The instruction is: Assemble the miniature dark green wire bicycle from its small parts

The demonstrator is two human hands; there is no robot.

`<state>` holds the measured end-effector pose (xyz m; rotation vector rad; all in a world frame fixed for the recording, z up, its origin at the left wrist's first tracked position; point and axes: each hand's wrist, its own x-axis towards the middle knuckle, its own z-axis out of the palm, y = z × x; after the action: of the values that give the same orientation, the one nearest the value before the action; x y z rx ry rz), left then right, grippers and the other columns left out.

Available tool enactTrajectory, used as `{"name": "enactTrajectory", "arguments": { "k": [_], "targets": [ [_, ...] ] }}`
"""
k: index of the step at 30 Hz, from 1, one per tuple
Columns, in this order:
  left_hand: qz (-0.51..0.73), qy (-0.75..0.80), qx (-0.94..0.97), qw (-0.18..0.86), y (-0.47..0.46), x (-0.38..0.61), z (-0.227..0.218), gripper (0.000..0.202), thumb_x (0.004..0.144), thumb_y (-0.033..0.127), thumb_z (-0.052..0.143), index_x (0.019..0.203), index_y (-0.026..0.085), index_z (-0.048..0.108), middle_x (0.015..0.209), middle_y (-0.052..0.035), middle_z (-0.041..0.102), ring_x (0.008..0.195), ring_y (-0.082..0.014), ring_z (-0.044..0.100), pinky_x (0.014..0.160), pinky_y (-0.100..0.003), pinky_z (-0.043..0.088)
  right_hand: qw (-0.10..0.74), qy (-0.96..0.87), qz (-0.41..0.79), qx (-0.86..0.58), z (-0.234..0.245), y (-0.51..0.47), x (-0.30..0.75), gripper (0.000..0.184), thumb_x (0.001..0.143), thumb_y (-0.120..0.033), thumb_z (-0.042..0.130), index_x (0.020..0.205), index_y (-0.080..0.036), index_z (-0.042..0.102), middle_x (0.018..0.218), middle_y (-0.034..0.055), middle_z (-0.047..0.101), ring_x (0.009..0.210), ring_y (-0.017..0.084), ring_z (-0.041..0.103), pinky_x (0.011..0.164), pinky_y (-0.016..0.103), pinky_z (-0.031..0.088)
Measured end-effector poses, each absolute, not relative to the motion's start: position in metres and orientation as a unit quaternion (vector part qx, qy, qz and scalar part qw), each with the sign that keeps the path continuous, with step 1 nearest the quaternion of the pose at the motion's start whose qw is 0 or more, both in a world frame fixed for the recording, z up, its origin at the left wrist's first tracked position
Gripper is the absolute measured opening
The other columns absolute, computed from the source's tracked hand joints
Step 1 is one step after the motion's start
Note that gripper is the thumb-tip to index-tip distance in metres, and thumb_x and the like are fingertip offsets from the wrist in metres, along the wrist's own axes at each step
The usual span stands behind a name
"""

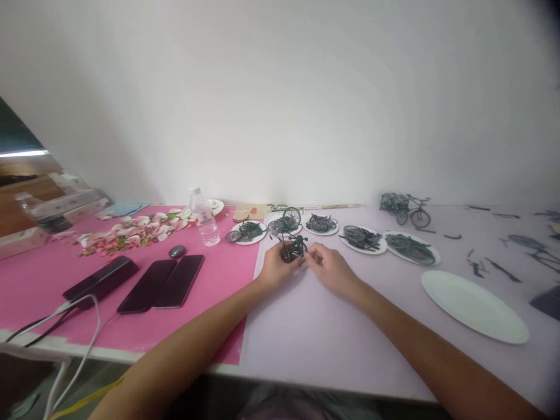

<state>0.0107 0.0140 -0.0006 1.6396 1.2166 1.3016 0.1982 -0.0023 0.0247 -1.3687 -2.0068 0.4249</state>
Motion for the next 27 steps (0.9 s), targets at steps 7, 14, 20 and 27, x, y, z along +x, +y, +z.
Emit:
{"name": "enactTrajectory", "arguments": {
  "k": [7,14,20,27],
  "targets": [
    [0.501,0.464,0.637,0.358,0.0127,0.0106,0.0025,0.048,0.074,0.023,0.086,0.119,0.014,0.07,0.093,-0.0063,0.075,0.073,-0.0149,0.065,0.064,-0.023,0.051,0.31,-0.777,0.176,-0.519,0.028,-0.0024,0.1981,0.043,0.105,-0.047,0.042,0.07,-0.023,0.049,0.061,-0.0006,0.06,0.056,0.016,0.053,0.058,0.028,0.033],
    [0.505,0.465,0.642,0.341,0.0161,0.0103,-0.0049,0.047,0.077,0.028,0.085,0.119,0.015,0.069,0.094,-0.0057,0.075,0.073,-0.0145,0.064,0.064,-0.023,0.05,0.325,-0.768,0.175,-0.523,0.0288,-0.0048,0.1989,0.034,0.102,-0.048,0.049,0.08,-0.023,0.058,0.067,-0.0009,0.064,0.061,0.017,0.057,0.06,0.028,0.035],
    [0.502,0.471,0.648,0.326,0.0176,0.0099,-0.0063,0.047,0.077,0.03,0.084,0.119,0.015,0.069,0.091,-0.0052,0.074,0.07,-0.0139,0.062,0.062,-0.023,0.049,0.332,-0.773,0.166,-0.515,0.0246,-0.0028,0.1991,0.028,0.099,-0.043,0.053,0.08,-0.023,0.057,0.067,-0.002,0.064,0.06,0.016,0.057,0.06,0.027,0.035],
    [0.499,0.468,0.648,0.335,0.0159,0.0101,-0.0046,0.048,0.076,0.029,0.084,0.12,0.016,0.069,0.094,-0.0054,0.075,0.071,-0.0136,0.062,0.063,-0.022,0.049,0.311,-0.773,0.205,-0.513,0.0308,-0.0045,0.1985,0.051,0.108,-0.05,0.036,0.069,-0.022,0.053,0.06,-0.0005,0.061,0.056,0.016,0.055,0.06,0.028,0.036]
  ]
}}
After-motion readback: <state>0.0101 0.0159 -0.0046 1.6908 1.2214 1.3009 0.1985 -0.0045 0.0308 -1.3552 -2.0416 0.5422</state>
